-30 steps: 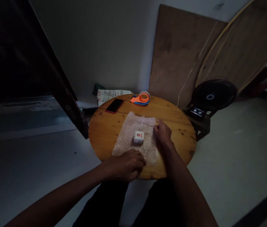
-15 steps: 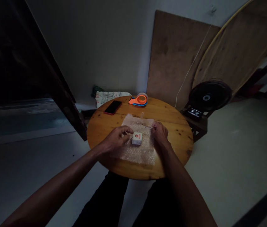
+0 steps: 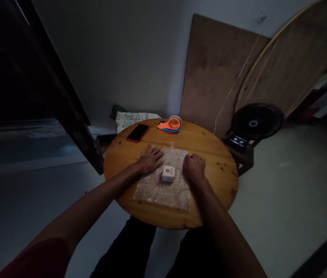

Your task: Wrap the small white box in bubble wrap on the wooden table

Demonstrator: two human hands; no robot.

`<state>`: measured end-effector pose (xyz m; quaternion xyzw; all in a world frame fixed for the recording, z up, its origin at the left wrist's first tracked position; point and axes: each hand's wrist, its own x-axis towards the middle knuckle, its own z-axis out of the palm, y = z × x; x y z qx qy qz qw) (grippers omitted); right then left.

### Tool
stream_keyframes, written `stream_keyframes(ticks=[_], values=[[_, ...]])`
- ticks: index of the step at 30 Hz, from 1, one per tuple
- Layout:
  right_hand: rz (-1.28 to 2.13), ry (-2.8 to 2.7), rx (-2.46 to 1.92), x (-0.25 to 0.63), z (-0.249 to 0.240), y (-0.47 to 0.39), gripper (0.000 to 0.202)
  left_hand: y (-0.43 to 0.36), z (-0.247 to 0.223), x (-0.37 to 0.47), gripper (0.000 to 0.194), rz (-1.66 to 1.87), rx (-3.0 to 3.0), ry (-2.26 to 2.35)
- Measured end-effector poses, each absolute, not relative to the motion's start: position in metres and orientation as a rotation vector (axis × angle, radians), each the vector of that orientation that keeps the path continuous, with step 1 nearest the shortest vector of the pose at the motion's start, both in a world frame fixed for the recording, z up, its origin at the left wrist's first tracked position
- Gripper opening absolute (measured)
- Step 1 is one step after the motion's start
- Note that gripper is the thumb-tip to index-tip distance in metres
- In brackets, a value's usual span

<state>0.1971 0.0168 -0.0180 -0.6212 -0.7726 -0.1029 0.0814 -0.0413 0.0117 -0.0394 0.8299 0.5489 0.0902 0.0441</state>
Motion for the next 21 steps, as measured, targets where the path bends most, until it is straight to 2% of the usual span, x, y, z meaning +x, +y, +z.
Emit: stream_keyframes(ticks=[12,21], values=[[-0.399,-2.284,-1.844,0.194,-0.02,0.014,0.033,0.016,-0.032,-0.043,0.067,0.176,2.527,1.692],[-0.226,-2.543,-1.499,0.197,-0.018,0.02,0.038,0.016,-0.031,-0.045,0.065,0.214,2.538,1.664]])
